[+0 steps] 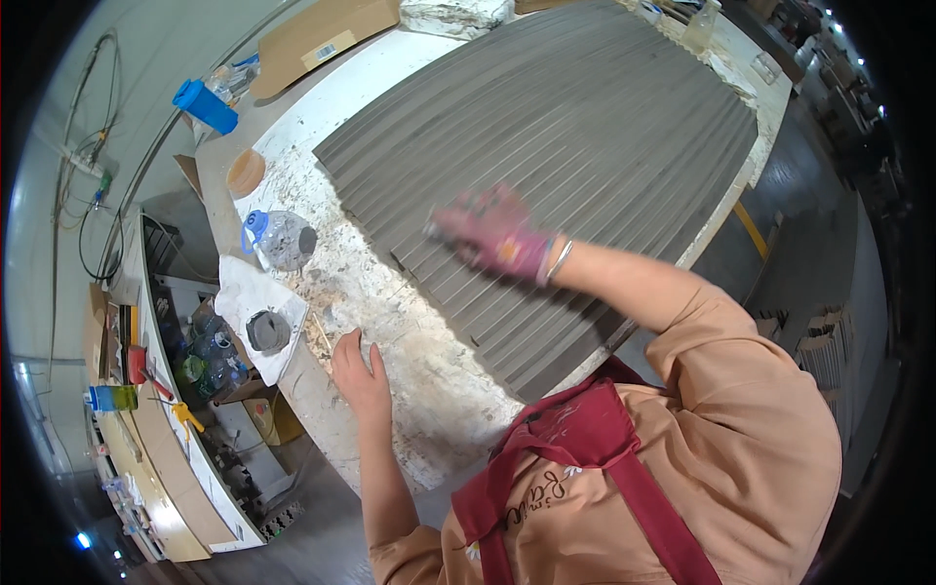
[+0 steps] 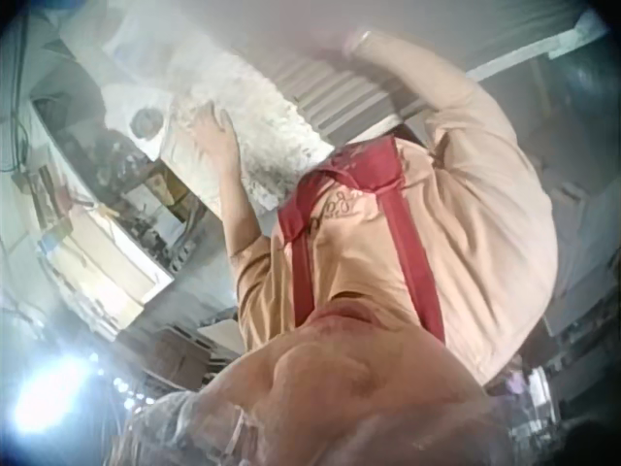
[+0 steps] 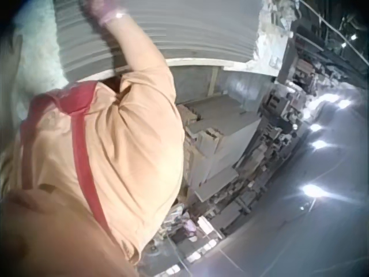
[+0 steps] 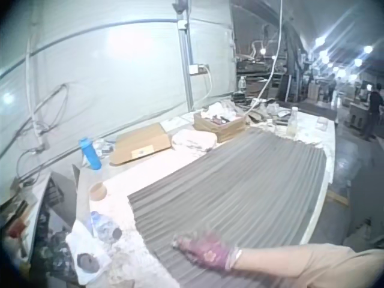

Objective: The person wipes a grooved grey board with a cloth and liquid, then uses a metal scraper to clean the surface.

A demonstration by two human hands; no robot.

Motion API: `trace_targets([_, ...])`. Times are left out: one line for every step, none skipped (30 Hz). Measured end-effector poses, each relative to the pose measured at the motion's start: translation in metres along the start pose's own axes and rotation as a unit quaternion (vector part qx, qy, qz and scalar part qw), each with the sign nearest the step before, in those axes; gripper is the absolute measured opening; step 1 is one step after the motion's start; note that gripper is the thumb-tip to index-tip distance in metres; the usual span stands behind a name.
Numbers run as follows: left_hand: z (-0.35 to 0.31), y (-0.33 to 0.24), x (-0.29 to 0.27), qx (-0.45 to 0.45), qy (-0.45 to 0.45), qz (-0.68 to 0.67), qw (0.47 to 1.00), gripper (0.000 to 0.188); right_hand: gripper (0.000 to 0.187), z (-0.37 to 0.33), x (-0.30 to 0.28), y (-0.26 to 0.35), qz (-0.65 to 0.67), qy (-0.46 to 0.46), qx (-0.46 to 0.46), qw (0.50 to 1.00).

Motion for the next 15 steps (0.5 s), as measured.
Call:
trace_targets([-0.003, -0.001, 0.002, -0.003, 0.0, -0.001, 1.0, 0.034, 0.049, -0.001, -0.008, -0.028, -0.004, 0.027, 0.06, 0.998])
trace_targets([-0.006, -0.004, 0.005, -0.015, -0.003, 0.012, 1.0, 0.035, 0.049, -0.005, -0.018, -0.064, -0.011, 0.053, 0.12, 0.991])
trace_targets([-0.004, -0.009, 0.008, -0.021, -0.005, 0.023, 1.0, 0.037, 0.047, -0.015, -0.017, -0.116, -0.074, -0.013, 0.164, 0.984])
trace_targets([0.0, -0.013, 0.013, -0.015, -0.007, 0.018, 1.0, 0.037, 0.046, -0.026, -0.017, -0.153, -0.138, -0.081, 0.208, 0.965])
trace_targets([0.0, -0.011, 0.015, -0.019, -0.007, 0.032, 0.999, 0.037, 0.046, -0.022, -0.027, -0.154, -0.138, -0.083, 0.207, 0.965])
trace_targets([0.0, -0.009, 0.015, -0.025, -0.011, 0.047, 0.999, 0.038, 0.046, -0.014, -0.044, -0.15, -0.126, -0.056, 0.226, 0.964])
trace_targets([0.003, -0.009, 0.015, -0.023, -0.017, 0.046, 0.999, 0.038, 0.045, -0.007, -0.055, -0.147, -0.117, -0.031, 0.246, 0.962])
trace_targets([0.003, -0.009, 0.016, -0.021, -0.022, 0.059, 0.998, 0.038, 0.044, -0.002, -0.043, -0.124, -0.002, -0.057, 0.143, 0.988])
trace_targets([0.0, -0.004, 0.018, -0.022, -0.021, 0.073, 0.997, 0.038, 0.043, 0.01, -0.051, -0.076, -0.019, -0.087, 0.079, 0.993])
trace_targets([-0.003, 0.005, 0.017, -0.003, -0.025, 0.058, 0.998, 0.036, 0.044, 0.016, -0.04, -0.034, 0.003, -0.101, -0.004, 0.995])
trace_targets([-0.001, 0.002, 0.02, 0.006, -0.021, 0.053, 0.998, 0.036, 0.042, 0.009, -0.008, -0.006, 0.017, -0.193, -0.096, 0.976])
trace_targets([0.0, 0.0, 0.022, 0.01, -0.023, 0.063, 0.998, 0.035, 0.042, 0.012, 0.039, -0.003, 0.169, -0.025, 0.032, 0.985])
trace_targets([-0.003, 0.002, 0.02, 0.008, -0.027, 0.077, 0.997, 0.035, 0.04, 0.008, 0.026, -0.008, 0.106, -0.053, -0.029, 0.993])
trace_targets([-0.005, 0.008, 0.021, 0.005, -0.026, 0.077, 0.997, 0.036, 0.038, 0.003, 0.011, -0.015, 0.039, -0.09, -0.085, 0.992])
trace_targets([-0.006, 0.008, 0.022, -0.009, -0.024, 0.073, 0.997, 0.037, 0.038, 0.0, 0.013, -0.021, 0.042, -0.088, -0.082, 0.992])
Point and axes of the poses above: each hand's wrist, its own z-axis towards the middle knuckle, its own x-axis out of the palm, y = z × x, the point moved 3 cm from there along z, towards the middle knuckle, and after that the axes turned 9 degrees about -z, right-handed, at the moved point
